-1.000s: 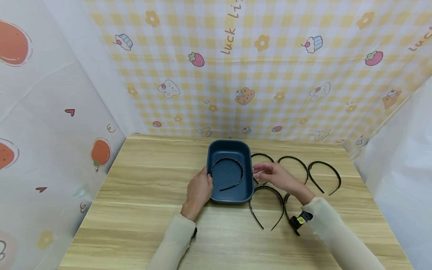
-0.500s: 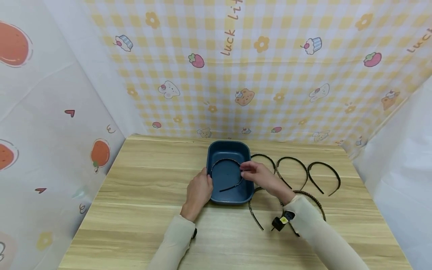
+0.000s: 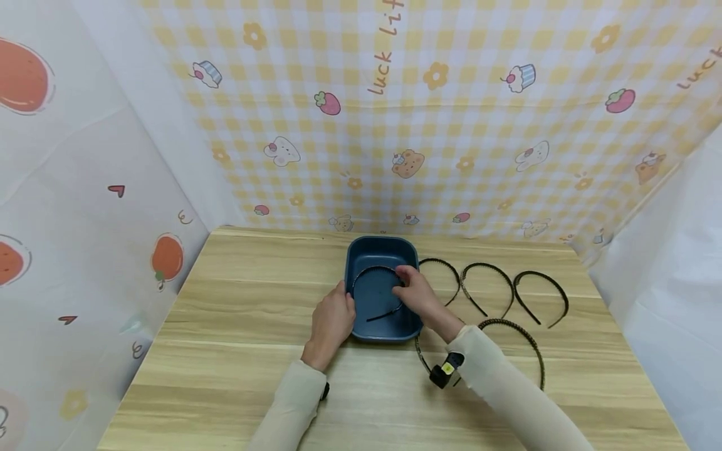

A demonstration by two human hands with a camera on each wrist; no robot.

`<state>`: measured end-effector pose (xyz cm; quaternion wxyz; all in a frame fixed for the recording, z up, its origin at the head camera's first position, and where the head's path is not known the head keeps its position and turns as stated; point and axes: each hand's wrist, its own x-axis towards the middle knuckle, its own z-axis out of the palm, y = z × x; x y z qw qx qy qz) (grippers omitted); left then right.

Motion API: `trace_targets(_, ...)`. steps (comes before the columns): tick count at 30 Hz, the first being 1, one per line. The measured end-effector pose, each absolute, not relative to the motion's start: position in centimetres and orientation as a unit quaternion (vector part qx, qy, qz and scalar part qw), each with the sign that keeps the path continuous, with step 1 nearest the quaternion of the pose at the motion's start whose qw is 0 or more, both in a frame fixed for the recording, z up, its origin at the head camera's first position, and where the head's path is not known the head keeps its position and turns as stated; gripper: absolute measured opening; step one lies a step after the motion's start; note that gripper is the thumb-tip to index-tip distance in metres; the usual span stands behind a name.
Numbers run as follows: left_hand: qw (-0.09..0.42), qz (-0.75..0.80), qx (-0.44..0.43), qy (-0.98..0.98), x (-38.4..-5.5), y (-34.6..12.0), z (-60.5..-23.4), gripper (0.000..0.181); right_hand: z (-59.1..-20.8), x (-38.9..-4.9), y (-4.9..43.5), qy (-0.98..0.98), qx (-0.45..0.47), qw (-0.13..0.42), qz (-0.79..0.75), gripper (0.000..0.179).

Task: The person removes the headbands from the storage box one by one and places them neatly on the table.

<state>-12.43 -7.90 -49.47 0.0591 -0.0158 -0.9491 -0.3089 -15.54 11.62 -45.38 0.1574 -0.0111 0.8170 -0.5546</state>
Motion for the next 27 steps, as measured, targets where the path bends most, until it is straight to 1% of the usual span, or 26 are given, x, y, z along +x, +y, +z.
trace_targets(8, 0.069, -0.309, -0.020, -0.948, -12.4, -7.8, -49.4, 0.033, -46.0, -15.9, 10.6, 0.818, 0.039, 0.160, -0.551, 0.062)
trace_targets(13, 0.069, -0.302, -0.018, -0.951, -12.4, -7.8, -49.5, 0.034, -46.4, -16.0, 10.3, 0.813, 0.059, 0.178, -0.550, 0.067)
trace_targets(21, 0.065, -0.300, -0.013, -0.952, -12.5, -7.8, -49.6, 0.040, -46.8, -16.2, 10.1, 0.808, 0.063, 0.178, -0.557, 0.067)
trace_targets(27, 0.062, -0.300, -0.010, -0.952, -12.4, -7.9, -49.6, 0.041, -46.7, -16.2, 10.0, 0.812, 0.066, 0.171, -0.555, 0.067)
